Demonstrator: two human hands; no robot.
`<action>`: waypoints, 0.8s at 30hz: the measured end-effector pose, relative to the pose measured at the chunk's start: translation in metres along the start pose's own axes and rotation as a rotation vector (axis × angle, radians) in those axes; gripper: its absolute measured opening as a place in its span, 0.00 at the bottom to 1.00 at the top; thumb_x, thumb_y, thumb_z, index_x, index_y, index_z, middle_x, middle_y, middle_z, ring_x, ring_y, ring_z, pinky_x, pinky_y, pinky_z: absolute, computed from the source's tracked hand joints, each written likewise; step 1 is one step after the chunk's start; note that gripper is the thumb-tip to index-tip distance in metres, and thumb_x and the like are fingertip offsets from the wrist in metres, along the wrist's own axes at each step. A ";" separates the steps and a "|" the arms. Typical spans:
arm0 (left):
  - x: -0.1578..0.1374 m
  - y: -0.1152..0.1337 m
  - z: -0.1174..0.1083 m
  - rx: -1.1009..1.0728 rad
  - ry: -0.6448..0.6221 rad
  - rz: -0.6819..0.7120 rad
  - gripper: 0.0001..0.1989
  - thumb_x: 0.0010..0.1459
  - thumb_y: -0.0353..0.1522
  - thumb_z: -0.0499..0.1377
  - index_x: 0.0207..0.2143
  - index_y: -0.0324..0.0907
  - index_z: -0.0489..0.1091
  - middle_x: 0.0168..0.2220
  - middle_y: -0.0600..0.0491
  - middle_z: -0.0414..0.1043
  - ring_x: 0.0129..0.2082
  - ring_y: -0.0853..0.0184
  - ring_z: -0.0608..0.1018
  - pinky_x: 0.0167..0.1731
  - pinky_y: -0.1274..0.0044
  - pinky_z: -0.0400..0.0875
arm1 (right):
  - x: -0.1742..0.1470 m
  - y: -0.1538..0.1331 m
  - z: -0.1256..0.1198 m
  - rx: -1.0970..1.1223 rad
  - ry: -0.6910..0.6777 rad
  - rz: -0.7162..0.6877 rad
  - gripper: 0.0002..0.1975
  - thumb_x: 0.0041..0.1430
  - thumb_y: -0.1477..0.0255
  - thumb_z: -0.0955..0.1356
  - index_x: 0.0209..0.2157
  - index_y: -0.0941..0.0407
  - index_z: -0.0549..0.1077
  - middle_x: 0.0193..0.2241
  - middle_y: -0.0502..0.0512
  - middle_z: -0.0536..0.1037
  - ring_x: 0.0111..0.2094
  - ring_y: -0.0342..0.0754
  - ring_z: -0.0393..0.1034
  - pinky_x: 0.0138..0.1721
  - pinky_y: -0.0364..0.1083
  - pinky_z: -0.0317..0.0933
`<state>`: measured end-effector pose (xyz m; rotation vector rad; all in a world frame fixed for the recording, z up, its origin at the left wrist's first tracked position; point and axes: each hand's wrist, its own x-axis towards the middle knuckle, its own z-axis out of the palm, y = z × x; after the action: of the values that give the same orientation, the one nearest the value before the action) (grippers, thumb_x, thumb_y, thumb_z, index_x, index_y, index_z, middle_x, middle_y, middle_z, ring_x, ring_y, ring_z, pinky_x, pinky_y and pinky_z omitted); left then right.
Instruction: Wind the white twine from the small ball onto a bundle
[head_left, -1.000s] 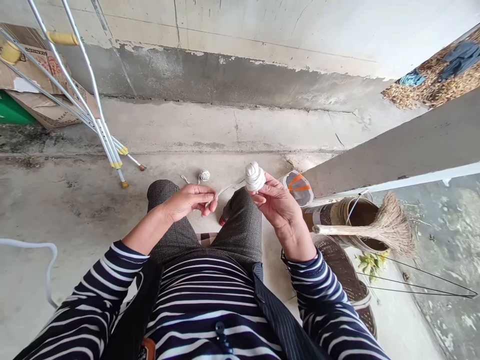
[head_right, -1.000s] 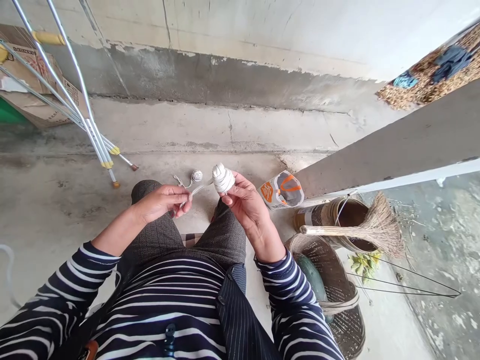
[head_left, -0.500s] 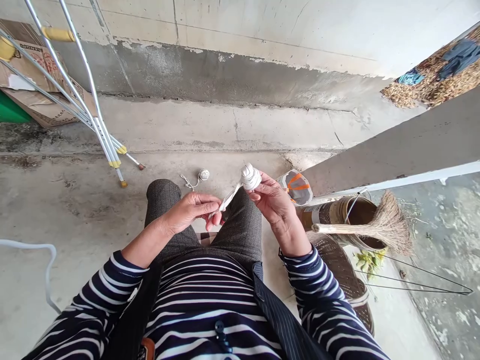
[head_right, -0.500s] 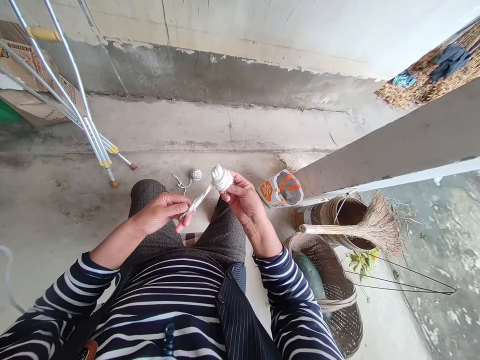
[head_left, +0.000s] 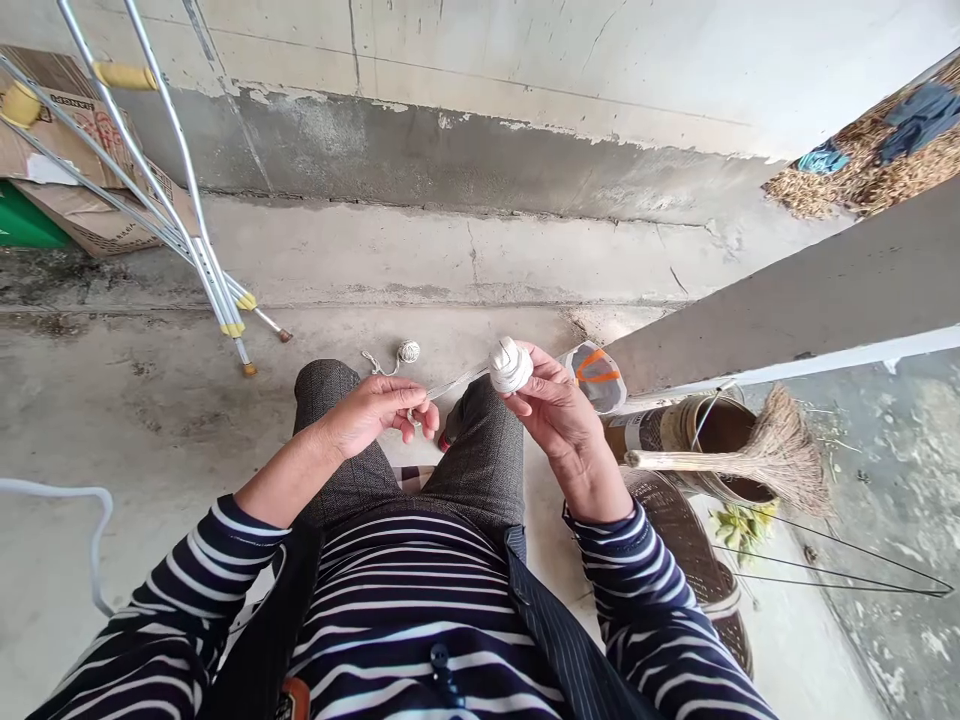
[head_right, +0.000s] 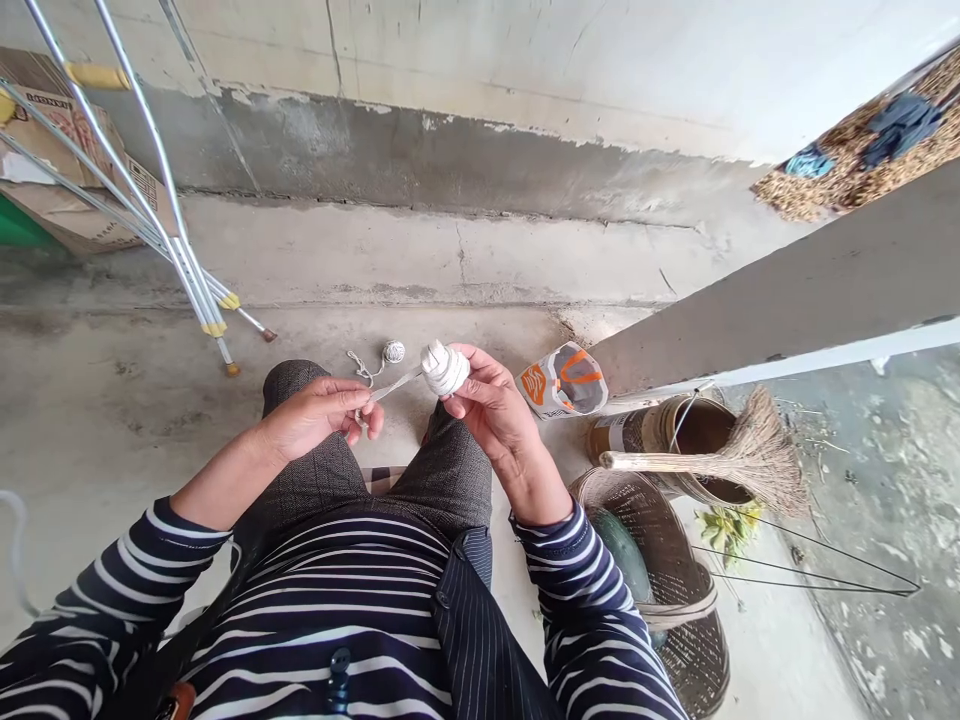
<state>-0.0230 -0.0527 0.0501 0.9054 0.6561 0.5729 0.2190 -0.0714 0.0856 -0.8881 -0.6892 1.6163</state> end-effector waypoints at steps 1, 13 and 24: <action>0.002 -0.001 -0.002 -0.013 -0.017 -0.020 0.16 0.60 0.39 0.64 0.27 0.35 0.72 0.28 0.46 0.77 0.26 0.68 0.78 0.21 0.82 0.68 | -0.001 0.000 0.001 -0.009 -0.011 -0.010 0.16 0.39 0.75 0.78 0.34 0.55 0.81 0.27 0.49 0.76 0.20 0.38 0.57 0.15 0.38 0.50; 0.029 -0.016 0.004 0.026 -0.464 -0.289 0.16 0.60 0.39 0.61 0.25 0.35 0.71 0.23 0.47 0.76 0.17 0.71 0.74 0.19 0.80 0.68 | -0.005 0.005 -0.002 -0.247 -0.050 -0.203 0.13 0.47 0.72 0.78 0.38 0.55 0.81 0.32 0.51 0.78 0.23 0.40 0.65 0.17 0.39 0.61; 0.027 -0.023 0.011 -0.149 -0.425 -0.231 0.19 0.60 0.45 0.63 0.31 0.36 0.71 0.29 0.44 0.78 0.24 0.64 0.80 0.21 0.78 0.73 | 0.004 0.042 -0.003 -0.965 -0.049 -0.735 0.14 0.66 0.78 0.64 0.49 0.51 0.75 0.47 0.58 0.77 0.42 0.49 0.75 0.32 0.47 0.75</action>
<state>0.0071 -0.0518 0.0282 0.7669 0.3209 0.2076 0.1987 -0.0768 0.0492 -1.0652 -1.6644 0.5940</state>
